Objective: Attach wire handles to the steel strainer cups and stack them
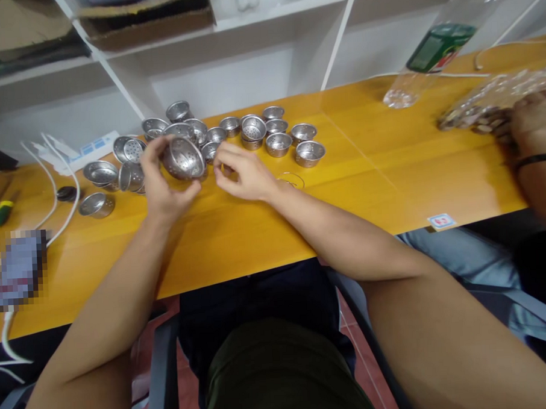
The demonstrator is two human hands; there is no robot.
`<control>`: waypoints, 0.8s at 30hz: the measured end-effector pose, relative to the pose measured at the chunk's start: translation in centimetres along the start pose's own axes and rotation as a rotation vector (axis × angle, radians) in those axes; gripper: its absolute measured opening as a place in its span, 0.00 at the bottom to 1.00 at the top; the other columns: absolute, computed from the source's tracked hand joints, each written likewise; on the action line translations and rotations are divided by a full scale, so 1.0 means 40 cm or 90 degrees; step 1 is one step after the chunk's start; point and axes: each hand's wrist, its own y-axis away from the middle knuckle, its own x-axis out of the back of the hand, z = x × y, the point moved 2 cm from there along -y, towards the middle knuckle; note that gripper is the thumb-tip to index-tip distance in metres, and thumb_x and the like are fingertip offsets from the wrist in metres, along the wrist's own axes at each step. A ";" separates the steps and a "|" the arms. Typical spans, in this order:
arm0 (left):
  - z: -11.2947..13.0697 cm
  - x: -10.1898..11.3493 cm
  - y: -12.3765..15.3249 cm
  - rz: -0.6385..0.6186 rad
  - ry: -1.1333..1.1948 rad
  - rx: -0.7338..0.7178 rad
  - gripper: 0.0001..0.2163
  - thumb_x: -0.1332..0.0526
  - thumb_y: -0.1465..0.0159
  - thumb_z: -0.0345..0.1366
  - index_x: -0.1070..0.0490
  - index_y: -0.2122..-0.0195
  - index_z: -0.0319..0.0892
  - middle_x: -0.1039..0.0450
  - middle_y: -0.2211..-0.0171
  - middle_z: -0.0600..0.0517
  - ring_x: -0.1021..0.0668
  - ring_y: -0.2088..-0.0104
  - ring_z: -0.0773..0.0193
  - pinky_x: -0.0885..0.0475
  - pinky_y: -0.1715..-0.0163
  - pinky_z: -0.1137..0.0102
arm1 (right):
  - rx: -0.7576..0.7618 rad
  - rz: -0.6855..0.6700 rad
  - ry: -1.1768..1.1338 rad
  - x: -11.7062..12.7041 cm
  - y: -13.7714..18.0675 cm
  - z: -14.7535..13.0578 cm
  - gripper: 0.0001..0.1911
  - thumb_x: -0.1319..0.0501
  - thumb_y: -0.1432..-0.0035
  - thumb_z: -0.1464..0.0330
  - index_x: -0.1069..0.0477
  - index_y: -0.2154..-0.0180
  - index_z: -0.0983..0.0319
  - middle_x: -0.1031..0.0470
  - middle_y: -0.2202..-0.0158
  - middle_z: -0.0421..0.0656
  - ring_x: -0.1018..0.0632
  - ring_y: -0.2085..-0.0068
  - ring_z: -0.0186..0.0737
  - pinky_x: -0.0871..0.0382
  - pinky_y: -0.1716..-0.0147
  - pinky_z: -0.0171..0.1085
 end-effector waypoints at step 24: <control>0.039 -0.027 0.000 -0.091 0.002 -0.039 0.40 0.32 0.21 0.73 0.30 0.17 0.59 0.23 0.18 0.41 0.25 0.13 0.30 0.35 0.07 0.28 | -0.068 0.079 -0.192 -0.002 -0.021 -0.059 0.31 0.30 0.19 0.34 0.31 0.56 0.53 0.27 0.61 0.40 0.27 0.62 0.43 0.24 0.61 0.45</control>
